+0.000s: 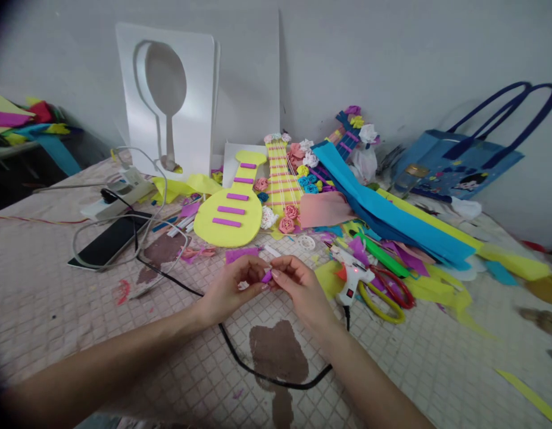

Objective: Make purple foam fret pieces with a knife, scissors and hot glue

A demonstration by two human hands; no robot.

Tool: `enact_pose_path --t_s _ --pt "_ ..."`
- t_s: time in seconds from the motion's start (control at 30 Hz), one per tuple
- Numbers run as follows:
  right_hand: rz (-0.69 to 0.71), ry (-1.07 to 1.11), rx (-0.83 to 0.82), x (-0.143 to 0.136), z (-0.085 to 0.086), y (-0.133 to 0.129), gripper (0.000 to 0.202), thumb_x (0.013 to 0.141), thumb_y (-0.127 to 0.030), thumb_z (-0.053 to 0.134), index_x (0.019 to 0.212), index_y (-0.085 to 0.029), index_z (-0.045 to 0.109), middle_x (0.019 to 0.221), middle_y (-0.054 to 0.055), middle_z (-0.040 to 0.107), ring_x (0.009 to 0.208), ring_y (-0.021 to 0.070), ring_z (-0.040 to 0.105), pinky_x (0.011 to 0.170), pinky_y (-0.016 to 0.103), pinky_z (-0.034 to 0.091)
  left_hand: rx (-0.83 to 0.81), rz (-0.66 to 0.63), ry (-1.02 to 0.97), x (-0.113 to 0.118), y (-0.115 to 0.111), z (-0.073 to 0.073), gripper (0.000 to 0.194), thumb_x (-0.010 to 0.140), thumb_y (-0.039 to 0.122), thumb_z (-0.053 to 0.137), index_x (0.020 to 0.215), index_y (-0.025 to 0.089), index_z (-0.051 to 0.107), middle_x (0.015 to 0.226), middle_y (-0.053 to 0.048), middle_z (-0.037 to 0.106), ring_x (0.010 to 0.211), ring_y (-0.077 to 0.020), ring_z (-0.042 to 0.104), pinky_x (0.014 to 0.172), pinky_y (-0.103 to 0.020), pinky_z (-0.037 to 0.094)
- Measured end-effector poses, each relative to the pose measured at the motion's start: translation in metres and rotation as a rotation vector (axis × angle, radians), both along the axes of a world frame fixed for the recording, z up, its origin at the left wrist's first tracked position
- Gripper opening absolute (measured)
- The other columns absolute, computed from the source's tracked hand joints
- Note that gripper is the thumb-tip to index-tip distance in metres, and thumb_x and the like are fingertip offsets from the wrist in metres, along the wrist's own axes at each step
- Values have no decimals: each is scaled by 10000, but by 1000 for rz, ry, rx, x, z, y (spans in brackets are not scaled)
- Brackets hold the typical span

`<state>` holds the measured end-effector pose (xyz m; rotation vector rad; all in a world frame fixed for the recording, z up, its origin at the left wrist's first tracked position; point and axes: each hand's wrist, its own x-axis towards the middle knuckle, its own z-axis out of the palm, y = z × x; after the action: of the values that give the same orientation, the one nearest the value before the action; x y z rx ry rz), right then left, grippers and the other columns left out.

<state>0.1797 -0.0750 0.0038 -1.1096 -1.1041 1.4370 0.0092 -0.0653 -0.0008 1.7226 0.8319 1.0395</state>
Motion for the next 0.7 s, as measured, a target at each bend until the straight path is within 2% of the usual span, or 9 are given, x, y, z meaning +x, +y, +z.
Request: enact_pose_path --t_s 0.2,0.33,0.47,0.6,0.7 --pt "16 -28 -13 0 -2 -1 200 743 -311 683 905 -205 636 846 20 610 728 141 544 707 302 445 85 8 53 -1 -2 6 177 782 80 550 943 156 555 759 -4 605 685 -95 554 618 -201 441" --pt "22 -73 26 1 -5 -2 141 780 -305 649 878 -206 629 780 4 606 683 133 546 684 294 447 42 6 51 -1 -1 3 145 792 127 568 935 152 574 796 -28 627 711 -113 577 630 -220 455" --pt "17 -283 195 1 4 -5 116 839 -301 578 875 -206 634 721 -2 598 676 137 557 672 282 452 -42 -12 9 -1 1 -1 142 814 197 572 948 150 568 852 -53 638 743 -133 597 655 -249 467" --pt "-13 -492 404 -2 13 -11 167 886 -249 496 967 -222 640 854 31 616 779 159 579 733 302 462 -86 -7 -32 -2 3 -3 179 805 192 586 975 162 540 870 -41 611 777 -133 589 667 -247 461" --pt "-19 -604 534 -4 11 -14 231 903 -207 445 1033 -245 632 941 54 610 862 182 579 782 334 469 -160 11 -134 -1 3 -5 288 772 215 638 999 175 466 797 0 567 690 -102 560 608 -221 442"
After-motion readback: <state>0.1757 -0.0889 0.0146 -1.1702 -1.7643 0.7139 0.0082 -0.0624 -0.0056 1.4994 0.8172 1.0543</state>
